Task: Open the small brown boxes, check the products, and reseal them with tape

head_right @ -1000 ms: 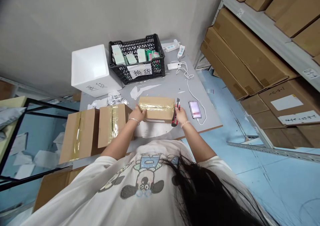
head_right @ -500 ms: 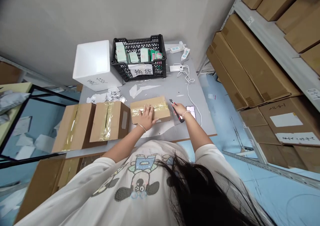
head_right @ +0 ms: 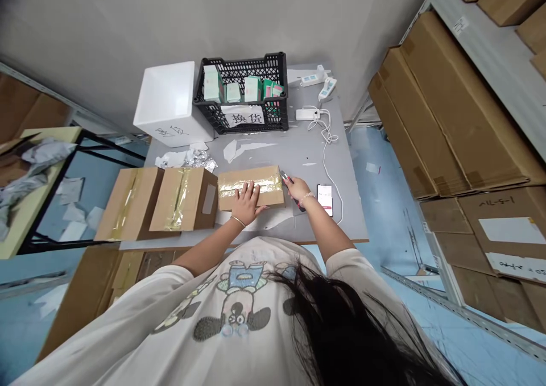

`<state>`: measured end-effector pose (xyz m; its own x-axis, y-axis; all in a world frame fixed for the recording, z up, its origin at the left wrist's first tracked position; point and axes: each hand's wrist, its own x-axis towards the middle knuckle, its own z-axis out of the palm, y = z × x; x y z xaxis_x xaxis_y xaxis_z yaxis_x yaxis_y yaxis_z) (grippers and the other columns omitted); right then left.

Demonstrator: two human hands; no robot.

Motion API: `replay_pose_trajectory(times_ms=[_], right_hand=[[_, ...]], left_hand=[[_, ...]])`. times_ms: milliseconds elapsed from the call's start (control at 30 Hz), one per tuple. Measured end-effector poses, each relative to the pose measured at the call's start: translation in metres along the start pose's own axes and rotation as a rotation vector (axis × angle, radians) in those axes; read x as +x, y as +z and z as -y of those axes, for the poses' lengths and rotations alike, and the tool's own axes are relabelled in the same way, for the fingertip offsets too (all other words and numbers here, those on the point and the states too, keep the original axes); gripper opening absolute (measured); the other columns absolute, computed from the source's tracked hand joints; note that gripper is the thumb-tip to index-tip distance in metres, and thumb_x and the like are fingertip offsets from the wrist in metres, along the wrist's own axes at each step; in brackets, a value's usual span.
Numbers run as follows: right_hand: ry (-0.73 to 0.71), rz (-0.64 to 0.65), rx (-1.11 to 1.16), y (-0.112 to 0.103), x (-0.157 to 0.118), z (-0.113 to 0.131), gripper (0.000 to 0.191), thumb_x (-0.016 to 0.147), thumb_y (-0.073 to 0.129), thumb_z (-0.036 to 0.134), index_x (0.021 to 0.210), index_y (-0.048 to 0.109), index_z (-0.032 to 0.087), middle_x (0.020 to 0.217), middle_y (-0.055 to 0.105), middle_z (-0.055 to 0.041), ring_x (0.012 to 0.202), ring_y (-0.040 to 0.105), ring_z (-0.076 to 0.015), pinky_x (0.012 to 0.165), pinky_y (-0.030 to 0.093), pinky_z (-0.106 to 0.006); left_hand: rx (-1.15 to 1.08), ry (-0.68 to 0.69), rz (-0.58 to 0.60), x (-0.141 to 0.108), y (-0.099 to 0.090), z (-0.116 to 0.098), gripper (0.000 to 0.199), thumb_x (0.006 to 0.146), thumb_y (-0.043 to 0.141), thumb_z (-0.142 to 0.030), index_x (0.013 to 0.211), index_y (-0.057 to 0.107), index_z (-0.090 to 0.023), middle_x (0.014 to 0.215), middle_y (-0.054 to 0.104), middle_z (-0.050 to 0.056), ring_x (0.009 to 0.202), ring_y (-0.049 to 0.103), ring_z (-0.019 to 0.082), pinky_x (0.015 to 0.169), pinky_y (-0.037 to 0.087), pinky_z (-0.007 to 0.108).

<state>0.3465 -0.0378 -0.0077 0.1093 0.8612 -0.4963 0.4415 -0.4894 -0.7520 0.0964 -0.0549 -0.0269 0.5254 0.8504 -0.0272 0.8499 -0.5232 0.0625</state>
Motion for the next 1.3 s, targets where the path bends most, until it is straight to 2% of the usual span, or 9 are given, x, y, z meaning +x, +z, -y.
replay_pose_trajectory(times_ms=[367, 633, 767, 967, 1300], right_hand=[[0.013, 0.077, -0.011, -0.007, -0.006, -0.006, 0.031, 0.098, 0.046, 0.045, 0.092, 0.060, 0.018, 0.058, 0.060, 0.0028, 0.039, 0.050, -0.0078, 0.043, 0.034, -0.020], [-0.025, 0.086, -0.092, -0.007, -0.011, -0.001, 0.032, 0.098, 0.047, 0.047, 0.086, 0.059, 0.019, 0.063, 0.063, 0.0007, 0.042, 0.053, -0.0092, 0.046, 0.036, -0.021], [-0.007, 0.062, -0.068, -0.008, -0.010, 0.000, 0.032, 0.098, 0.045, 0.046, 0.089, 0.060, 0.020, 0.062, 0.063, 0.0006, 0.042, 0.053, -0.0100, 0.047, 0.037, -0.022], [-0.019, 0.094, -0.060, -0.010, -0.009, -0.005, 0.031, 0.098, 0.044, 0.046, 0.091, 0.059, 0.020, 0.063, 0.063, 0.0007, 0.043, 0.053, -0.0101, 0.046, 0.035, -0.022], [-0.051, 0.161, -0.261, -0.026, -0.006, 0.001, 0.032, 0.096, 0.048, 0.049, 0.093, 0.063, 0.020, 0.059, 0.062, -0.0003, 0.042, 0.052, -0.0131, 0.050, 0.034, -0.025]], left_hand=[[-0.008, -0.007, -0.027, -0.001, 0.002, 0.001, 0.082, 0.092, 0.034, -0.065, 0.156, 0.022, -0.015, 0.161, 0.021, 0.019, 0.150, 0.010, 0.037, 0.116, 0.010, 0.062], [-0.002, -0.013, -0.007, -0.002, 0.003, 0.001, 0.083, 0.093, 0.032, -0.065, 0.157, 0.019, -0.014, 0.162, 0.018, 0.017, 0.150, 0.010, 0.037, 0.117, 0.009, 0.062], [0.003, -0.020, 0.002, -0.002, 0.001, 0.000, 0.082, 0.093, 0.031, -0.065, 0.157, 0.019, -0.014, 0.162, 0.017, 0.017, 0.151, 0.009, 0.036, 0.117, 0.008, 0.061], [-0.006, -0.030, 0.007, -0.002, 0.001, -0.001, 0.083, 0.092, 0.031, -0.065, 0.157, 0.019, -0.013, 0.162, 0.018, 0.017, 0.151, 0.007, 0.035, 0.118, 0.006, 0.059], [-0.024, -0.028, -0.008, -0.003, 0.001, -0.002, 0.083, 0.093, 0.030, -0.065, 0.157, 0.019, -0.013, 0.161, 0.020, 0.019, 0.151, 0.010, 0.034, 0.118, 0.006, 0.059]])
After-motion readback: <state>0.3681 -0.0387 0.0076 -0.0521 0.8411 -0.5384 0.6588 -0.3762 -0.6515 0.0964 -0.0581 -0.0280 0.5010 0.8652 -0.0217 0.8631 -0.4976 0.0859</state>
